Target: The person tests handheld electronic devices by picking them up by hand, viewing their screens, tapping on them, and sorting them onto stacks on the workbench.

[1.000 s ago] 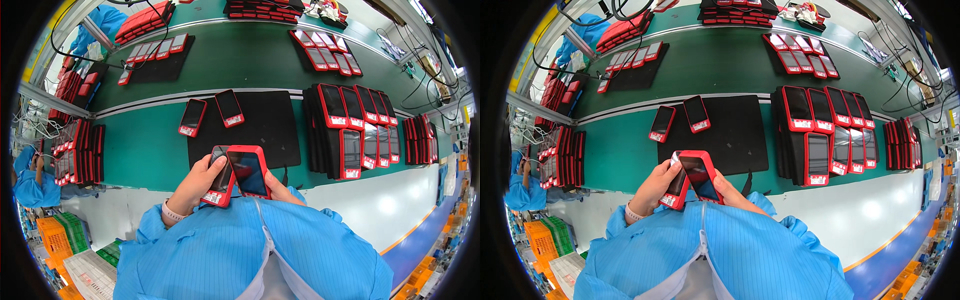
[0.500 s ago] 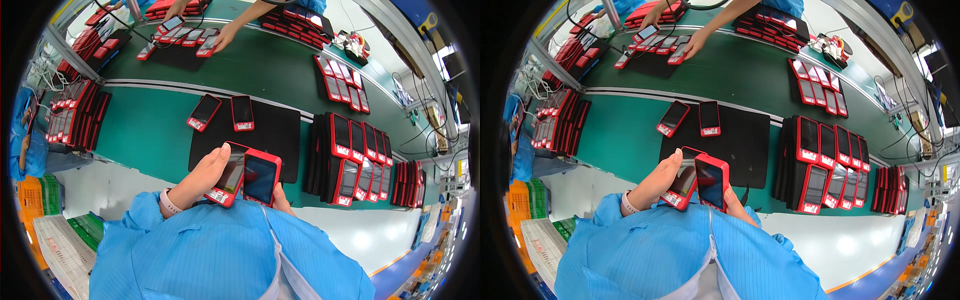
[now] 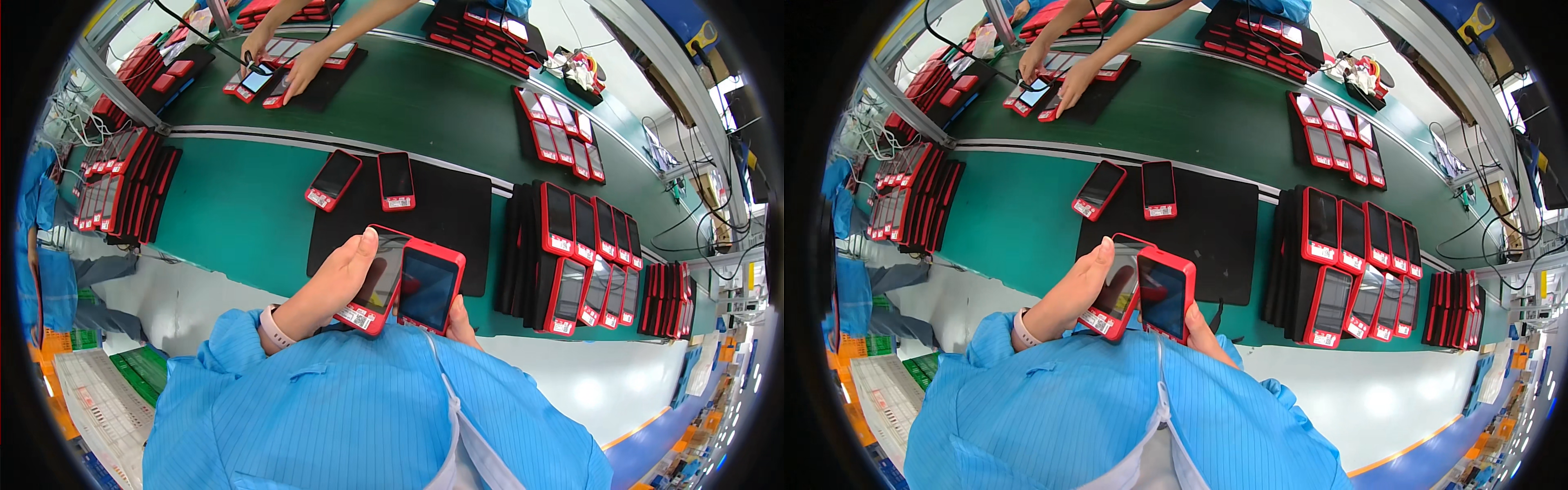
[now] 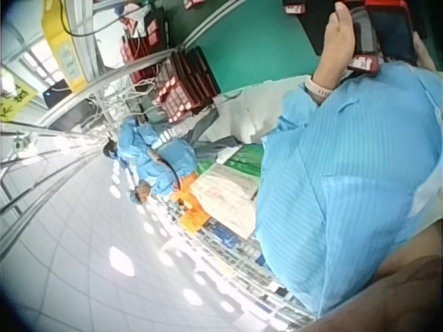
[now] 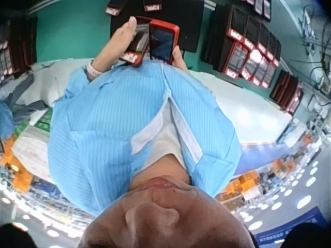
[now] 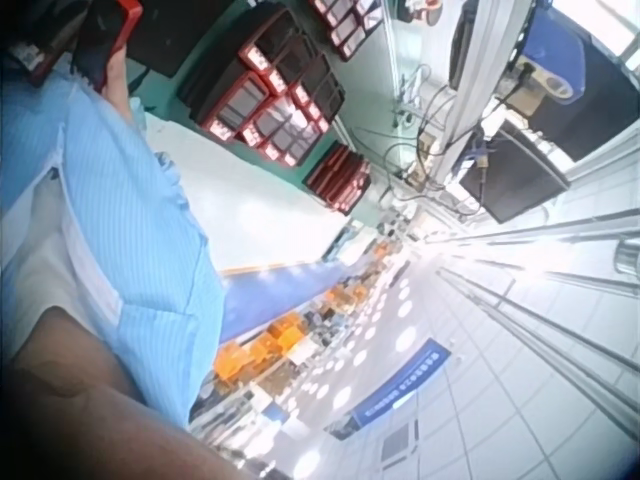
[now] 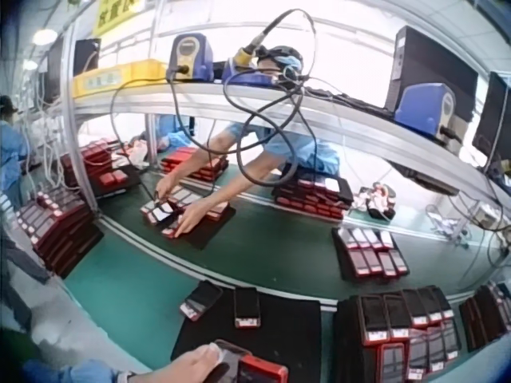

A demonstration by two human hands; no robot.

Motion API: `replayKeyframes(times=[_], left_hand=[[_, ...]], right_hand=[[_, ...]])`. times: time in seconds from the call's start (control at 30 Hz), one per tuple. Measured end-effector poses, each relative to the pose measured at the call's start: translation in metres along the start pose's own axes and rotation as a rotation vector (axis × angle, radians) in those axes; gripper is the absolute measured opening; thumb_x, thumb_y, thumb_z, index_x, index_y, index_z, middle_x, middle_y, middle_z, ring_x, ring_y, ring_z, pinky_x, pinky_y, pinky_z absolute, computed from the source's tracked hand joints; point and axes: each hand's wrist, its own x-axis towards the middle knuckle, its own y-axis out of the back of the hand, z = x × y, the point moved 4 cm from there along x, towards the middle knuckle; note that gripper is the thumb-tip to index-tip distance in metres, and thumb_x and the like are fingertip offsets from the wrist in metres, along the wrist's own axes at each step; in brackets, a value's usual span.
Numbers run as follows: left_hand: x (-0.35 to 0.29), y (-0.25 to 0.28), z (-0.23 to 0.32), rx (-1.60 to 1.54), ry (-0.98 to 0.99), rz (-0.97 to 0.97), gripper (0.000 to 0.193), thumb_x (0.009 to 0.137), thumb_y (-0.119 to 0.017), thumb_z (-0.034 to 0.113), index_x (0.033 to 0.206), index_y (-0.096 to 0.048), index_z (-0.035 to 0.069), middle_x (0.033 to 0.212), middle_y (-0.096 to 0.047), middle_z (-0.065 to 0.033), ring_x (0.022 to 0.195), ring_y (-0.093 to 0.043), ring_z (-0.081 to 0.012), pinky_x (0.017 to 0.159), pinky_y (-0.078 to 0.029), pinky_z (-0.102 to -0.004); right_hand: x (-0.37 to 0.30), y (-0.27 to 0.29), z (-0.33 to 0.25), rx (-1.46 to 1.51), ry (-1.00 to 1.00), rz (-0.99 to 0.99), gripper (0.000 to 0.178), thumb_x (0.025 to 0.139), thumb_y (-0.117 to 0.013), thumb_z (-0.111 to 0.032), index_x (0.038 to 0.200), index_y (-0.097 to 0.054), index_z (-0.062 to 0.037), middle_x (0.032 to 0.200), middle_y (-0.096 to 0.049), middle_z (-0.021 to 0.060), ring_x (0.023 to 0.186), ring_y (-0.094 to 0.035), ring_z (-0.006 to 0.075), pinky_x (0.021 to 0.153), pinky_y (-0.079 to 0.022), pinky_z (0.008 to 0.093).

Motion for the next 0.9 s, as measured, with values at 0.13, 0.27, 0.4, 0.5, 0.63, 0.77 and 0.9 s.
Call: replayKeyframes(times=[0.13, 0.27, 0.4, 0.5, 0.63, 0.77, 0.9], left_hand=[[-0.0002, 0.002, -0.0025, -0.004, 0.014, 0.014, 0.05, 0.09, -0.03, 0.051, 0.085, -0.046, 0.004, 0.072, -0.045, -0.0007, 0.065, -0.043, -0.0054, 0.057, -0.038, -0.0204], [-0.0001, 0.0034, -0.0018, 0.029, 0.032, 0.009, 0.05, 0.09, -0.031, 0.052, 0.084, -0.045, 0.005, 0.07, -0.044, -0.0002, 0.063, -0.042, -0.0049, 0.056, -0.037, -0.0195], [0.0016, 0.0012, 0.0005, 0.022, 0.042, 0.002, 0.05, 0.09, -0.031, 0.052, 0.084, -0.046, 0.005, 0.071, -0.045, -0.0003, 0.064, -0.042, -0.005, 0.056, -0.037, -0.0195], [0.003, 0.0035, 0.0006, 0.042, 0.009, 0.023, 0.051, 0.09, -0.031, 0.052, 0.084, -0.046, 0.004, 0.072, -0.045, -0.0005, 0.065, -0.043, -0.0051, 0.057, -0.038, -0.0198], [0.004, 0.0045, -0.0012, 0.041, 0.021, 0.018, 0.05, 0.09, -0.03, 0.052, 0.084, -0.046, 0.004, 0.072, -0.044, -0.0007, 0.066, -0.044, -0.0053, 0.059, -0.039, -0.0203], [0.003, 0.0038, -0.0004, 0.095, 0.091, -0.032, 0.051, 0.094, -0.024, 0.045, 0.104, -0.049, 0.002, 0.094, -0.055, -0.0047, 0.085, -0.051, -0.0073, 0.076, -0.042, -0.0208], [0.0002, 0.0005, 0.0028, 0.125, 0.091, -0.026, 0.051, 0.094, -0.024, 0.045, 0.103, -0.049, 0.002, 0.094, -0.055, -0.0045, 0.085, -0.05, -0.0069, 0.076, -0.042, -0.0206]], right_hand=[[-0.0008, -0.0008, 0.0003, 0.024, 0.018, 0.025, 0.08, 0.071, -0.058, -0.06, 0.127, -0.033, -0.0084, 0.105, -0.053, 0.0115, 0.092, -0.055, 0.0164, 0.078, -0.049, 0.0296], [0.0015, 0.0, 0.0007, 0.034, -0.003, -0.032, 0.081, 0.07, -0.058, -0.06, 0.126, -0.033, -0.0084, 0.105, -0.053, 0.0123, 0.093, -0.055, 0.0173, 0.078, -0.049, 0.0313], [0.0034, 0.0022, -0.0002, 0.033, 0.004, -0.021, 0.081, 0.07, -0.058, -0.06, 0.126, -0.033, -0.0084, 0.105, -0.053, 0.0123, 0.092, -0.055, 0.0174, 0.078, -0.049, 0.0309], [0.0065, 0.0037, 0.0013, 0.02, 0.004, -0.045, 0.082, 0.07, -0.058, -0.061, 0.127, -0.032, -0.0083, 0.106, -0.052, 0.0123, 0.093, -0.055, 0.0173, 0.079, -0.049, 0.0308], [0.0071, 0.002, 0.0029, 0.034, 0.01, -0.045, 0.084, 0.069, -0.059, -0.062, 0.127, -0.031, -0.008, 0.107, -0.052, 0.0121, 0.094, -0.055, 0.017, 0.078, -0.049, 0.0308], [0.0055, 0.0038, 0.0028, 0.026, 0.026, -0.006, 0.085, 0.068, -0.06, -0.062, 0.127, -0.031, -0.0079, 0.108, -0.051, 0.012, 0.094, -0.054, 0.0172, 0.079, -0.049, 0.0308], [0.0015, 0.0046, 0.0021, 0.021, 0.031, -0.031, 0.086, 0.068, -0.06, -0.062, 0.128, -0.031, -0.0086, 0.11, -0.051, 0.0116, 0.095, -0.054, 0.0177, 0.079, -0.049, 0.0306]])
